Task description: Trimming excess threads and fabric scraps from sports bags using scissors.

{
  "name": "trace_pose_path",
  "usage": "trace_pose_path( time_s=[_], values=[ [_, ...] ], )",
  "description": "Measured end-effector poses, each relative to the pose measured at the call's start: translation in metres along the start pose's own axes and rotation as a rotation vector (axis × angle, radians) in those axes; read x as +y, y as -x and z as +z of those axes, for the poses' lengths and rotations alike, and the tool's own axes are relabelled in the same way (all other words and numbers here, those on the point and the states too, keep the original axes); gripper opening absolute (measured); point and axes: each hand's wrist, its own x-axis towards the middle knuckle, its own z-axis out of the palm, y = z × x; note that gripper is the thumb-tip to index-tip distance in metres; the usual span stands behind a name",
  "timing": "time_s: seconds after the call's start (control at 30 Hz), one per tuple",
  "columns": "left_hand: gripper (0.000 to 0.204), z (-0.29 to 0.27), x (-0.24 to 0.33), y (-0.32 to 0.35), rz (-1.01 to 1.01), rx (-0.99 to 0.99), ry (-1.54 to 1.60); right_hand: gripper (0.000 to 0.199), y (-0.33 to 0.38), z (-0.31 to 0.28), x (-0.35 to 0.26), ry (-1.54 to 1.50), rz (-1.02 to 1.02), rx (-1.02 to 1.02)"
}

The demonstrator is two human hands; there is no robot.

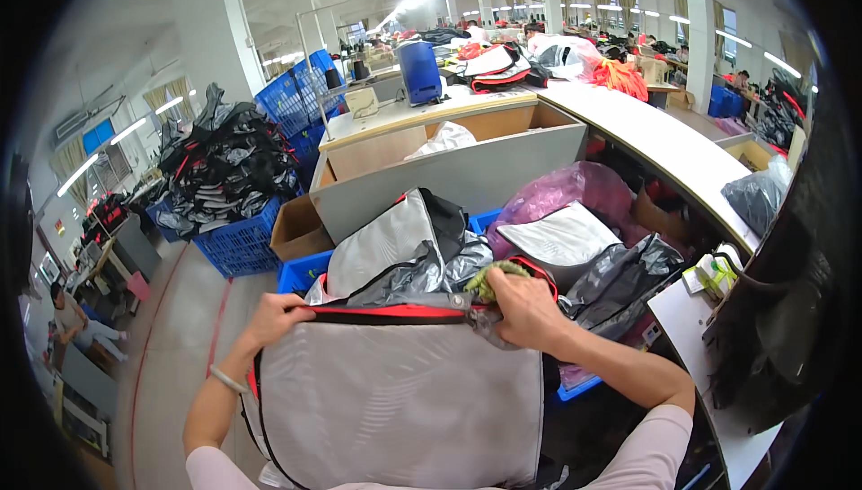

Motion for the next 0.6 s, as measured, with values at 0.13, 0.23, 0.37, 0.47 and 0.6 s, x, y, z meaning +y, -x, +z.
trace_pose_path(
  time_s=[0.13, 0.23, 0.37, 0.47, 0.6],
  values=[
    [0.009, -0.059, 0.06, -0.002, 0.054, 0.48, 0.301, 0.038, -0.01, -0.054, 0.001, -0.023, -0.048, 0.23],
    [0.008, -0.061, 0.092, -0.016, 0.082, 0.607, 0.308, 0.032, -0.012, -0.066, 0.032, -0.048, -0.061, 0.361],
    [0.014, 0.011, 0.083, -0.047, 0.003, 0.446, 0.289, 0.043, 0.003, -0.012, 0.077, 0.079, -0.011, 0.427],
    [0.02, 0.073, 0.071, -0.06, -0.176, 0.215, 0.392, 0.049, 0.018, 0.027, 0.089, 0.08, 0.221, 0.129],
    [0.02, 0.1, 0.078, -0.073, -0.036, 0.147, 0.519, 0.05, -0.019, 0.056, 0.065, -0.241, -0.123, 0.198]
  ],
)
